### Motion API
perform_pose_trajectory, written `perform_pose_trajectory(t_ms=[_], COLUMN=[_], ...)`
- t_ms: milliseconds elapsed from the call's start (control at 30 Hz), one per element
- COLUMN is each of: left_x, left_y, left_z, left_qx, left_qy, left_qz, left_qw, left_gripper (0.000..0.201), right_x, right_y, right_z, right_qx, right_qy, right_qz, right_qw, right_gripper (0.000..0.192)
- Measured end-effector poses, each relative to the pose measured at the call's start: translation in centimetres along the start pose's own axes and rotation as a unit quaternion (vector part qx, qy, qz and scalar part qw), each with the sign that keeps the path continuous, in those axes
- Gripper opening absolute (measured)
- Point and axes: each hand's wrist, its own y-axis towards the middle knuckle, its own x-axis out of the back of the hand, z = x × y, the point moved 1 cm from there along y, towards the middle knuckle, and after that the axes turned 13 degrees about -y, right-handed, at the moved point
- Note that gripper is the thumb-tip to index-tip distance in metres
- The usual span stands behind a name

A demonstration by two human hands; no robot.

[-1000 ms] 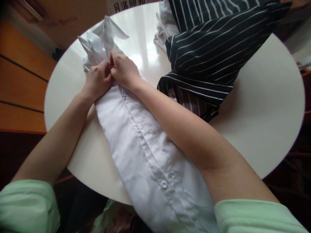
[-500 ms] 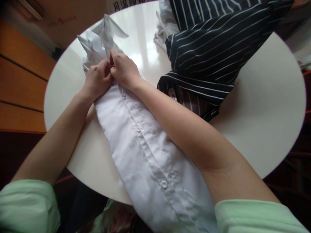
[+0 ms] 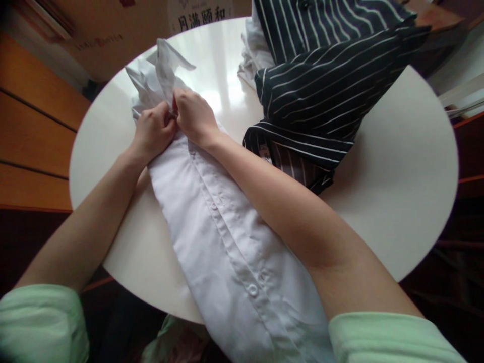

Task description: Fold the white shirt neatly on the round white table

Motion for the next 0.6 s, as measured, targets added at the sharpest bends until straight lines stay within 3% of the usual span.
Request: perform_pose_trajectory(t_ms=[600], left_x=[-0.13], left_y=[0.08], left_z=[0.04], left_qx=[0.016], left_qy=[-0.009], left_qz=[-0.016], left_qw=[1.000], left_gripper=[0.015], right_x=[-0.51], right_y=[0.21], right_z=[-0.19], right_qx=[0.000], right_qy=[0.008], right_qz=[0.001], right_qw=[1.000], right_gripper=[0.016])
